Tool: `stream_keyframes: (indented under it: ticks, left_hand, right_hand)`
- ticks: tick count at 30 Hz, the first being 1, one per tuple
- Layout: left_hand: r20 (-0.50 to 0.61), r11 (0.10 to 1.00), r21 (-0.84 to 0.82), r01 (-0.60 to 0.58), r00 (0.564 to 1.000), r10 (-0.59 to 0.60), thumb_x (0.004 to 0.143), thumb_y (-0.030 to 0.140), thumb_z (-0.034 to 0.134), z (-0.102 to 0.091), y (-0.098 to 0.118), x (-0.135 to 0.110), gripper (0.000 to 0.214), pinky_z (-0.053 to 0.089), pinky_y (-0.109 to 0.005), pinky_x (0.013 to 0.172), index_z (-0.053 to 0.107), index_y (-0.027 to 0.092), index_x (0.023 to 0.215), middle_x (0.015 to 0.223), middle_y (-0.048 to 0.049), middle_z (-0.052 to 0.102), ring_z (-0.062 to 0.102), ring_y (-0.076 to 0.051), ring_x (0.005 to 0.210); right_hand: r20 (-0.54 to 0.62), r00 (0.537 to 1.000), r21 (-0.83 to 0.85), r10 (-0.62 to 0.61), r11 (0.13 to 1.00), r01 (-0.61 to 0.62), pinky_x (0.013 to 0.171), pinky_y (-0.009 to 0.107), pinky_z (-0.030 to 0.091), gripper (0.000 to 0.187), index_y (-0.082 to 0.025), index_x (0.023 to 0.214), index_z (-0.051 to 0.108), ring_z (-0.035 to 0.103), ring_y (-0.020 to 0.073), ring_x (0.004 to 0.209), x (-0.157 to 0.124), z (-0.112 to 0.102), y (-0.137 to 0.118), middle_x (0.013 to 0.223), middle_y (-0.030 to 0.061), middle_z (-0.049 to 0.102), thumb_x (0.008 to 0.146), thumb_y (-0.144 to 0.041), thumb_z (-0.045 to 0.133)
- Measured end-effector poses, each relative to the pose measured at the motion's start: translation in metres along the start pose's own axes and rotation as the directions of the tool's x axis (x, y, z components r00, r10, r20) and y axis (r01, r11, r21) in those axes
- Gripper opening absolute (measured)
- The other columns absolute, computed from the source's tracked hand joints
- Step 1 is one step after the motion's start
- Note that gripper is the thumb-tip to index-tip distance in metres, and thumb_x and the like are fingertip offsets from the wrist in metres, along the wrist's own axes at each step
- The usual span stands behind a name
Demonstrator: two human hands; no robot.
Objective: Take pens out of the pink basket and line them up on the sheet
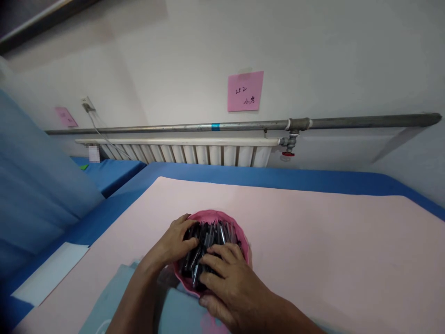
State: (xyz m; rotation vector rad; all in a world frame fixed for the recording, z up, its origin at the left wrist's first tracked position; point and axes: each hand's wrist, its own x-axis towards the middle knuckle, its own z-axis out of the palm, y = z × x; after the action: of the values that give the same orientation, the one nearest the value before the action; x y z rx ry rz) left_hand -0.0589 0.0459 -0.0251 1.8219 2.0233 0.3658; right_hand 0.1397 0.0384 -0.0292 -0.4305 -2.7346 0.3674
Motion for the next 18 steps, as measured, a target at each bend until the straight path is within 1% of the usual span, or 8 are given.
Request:
stream_keyframes:
  ticks: [3, 5, 8, 12, 14, 18]
  left_hand:
    - [0.008, 1.0, -0.024, 0.019, 1.0, -0.019, 0.066, 0.024, 0.053, -0.001, 0.001, -0.001, 0.057, 0.026, -0.034, 0.104, 0.051, 0.02, 0.123, 0.139, -0.0085, 0.037, 0.032, -0.026, 0.127]
    - [0.015, 0.999, -0.032, 0.028, 1.0, -0.027, 0.066, 0.025, 0.053, -0.001, 0.001, -0.001, 0.059, 0.025, -0.034, 0.105, 0.049, 0.02, 0.125, 0.14, -0.0085, 0.035, 0.031, -0.026, 0.127]
    - [0.026, 0.999, -0.03, 0.031, 0.999, -0.03, 0.066, 0.025, 0.053, -0.001, 0.001, 0.0, 0.06, 0.025, -0.035, 0.105, 0.048, 0.021, 0.126, 0.139, -0.0088, 0.035, 0.03, -0.026, 0.128]
    - [0.027, 1.0, -0.015, 0.006, 1.0, -0.005, 0.067, 0.028, 0.054, 0.0, -0.002, 0.0, 0.059, 0.027, -0.036, 0.103, 0.049, 0.022, 0.125, 0.137, -0.0081, 0.038, 0.031, -0.027, 0.127]
    - [0.01, 1.0, -0.019, -0.006, 1.0, 0.006, 0.07, 0.032, 0.053, 0.002, -0.003, 0.002, 0.056, 0.028, -0.037, 0.103, 0.049, 0.022, 0.125, 0.137, -0.0084, 0.038, 0.033, -0.027, 0.126]
    - [-0.059, 0.999, -0.039, -0.002, 0.998, 0.0, 0.079, 0.038, 0.044, 0.009, -0.006, 0.006, 0.048, 0.029, -0.039, 0.102, 0.051, 0.022, 0.123, 0.135, -0.0097, 0.041, 0.037, -0.027, 0.124]
  right_hand:
    - [0.062, 0.998, -0.03, -0.007, 1.0, 0.009, 0.091, 0.052, 0.031, 0.026, -0.025, 0.107, 0.06, 0.044, 0.0314, 0.111, 0.0, 0.001, 0.0, 0.121, 0.0053, 0.057, 0.084, -0.032, 0.049]
    - [0.096, 0.995, -0.057, -0.016, 0.998, 0.021, 0.091, 0.052, 0.031, 0.029, -0.026, 0.112, 0.058, 0.044, 0.032, 0.112, 0.0, 0.001, 0.0, 0.123, 0.0053, 0.055, 0.085, -0.033, 0.048]
    - [0.091, 0.996, -0.093, -0.023, 0.995, 0.031, 0.09, 0.053, 0.03, 0.034, -0.028, 0.118, 0.054, 0.043, 0.0329, 0.114, 0.0, 0.002, 0.0, 0.125, 0.0067, 0.054, 0.085, -0.035, 0.049]
    - [0.09, 0.996, -0.155, -0.02, 0.987, 0.034, 0.089, 0.054, 0.029, 0.038, -0.034, 0.122, 0.05, 0.042, 0.0341, 0.115, -0.001, 0.009, -0.002, 0.126, 0.0073, 0.052, 0.085, -0.041, 0.048]
    - [0.094, 0.996, -0.187, -0.012, 0.982, 0.029, 0.088, 0.054, 0.028, 0.039, -0.037, 0.124, 0.047, 0.041, 0.0341, 0.115, -0.001, 0.012, -0.002, 0.126, 0.0077, 0.051, 0.086, -0.044, 0.045]
    - [0.083, 0.996, -0.225, -0.036, 0.973, 0.054, 0.088, 0.053, 0.029, 0.043, -0.04, 0.127, 0.043, 0.041, 0.0326, 0.114, -0.001, 0.017, -0.002, 0.126, 0.0078, 0.05, 0.085, -0.047, 0.045]
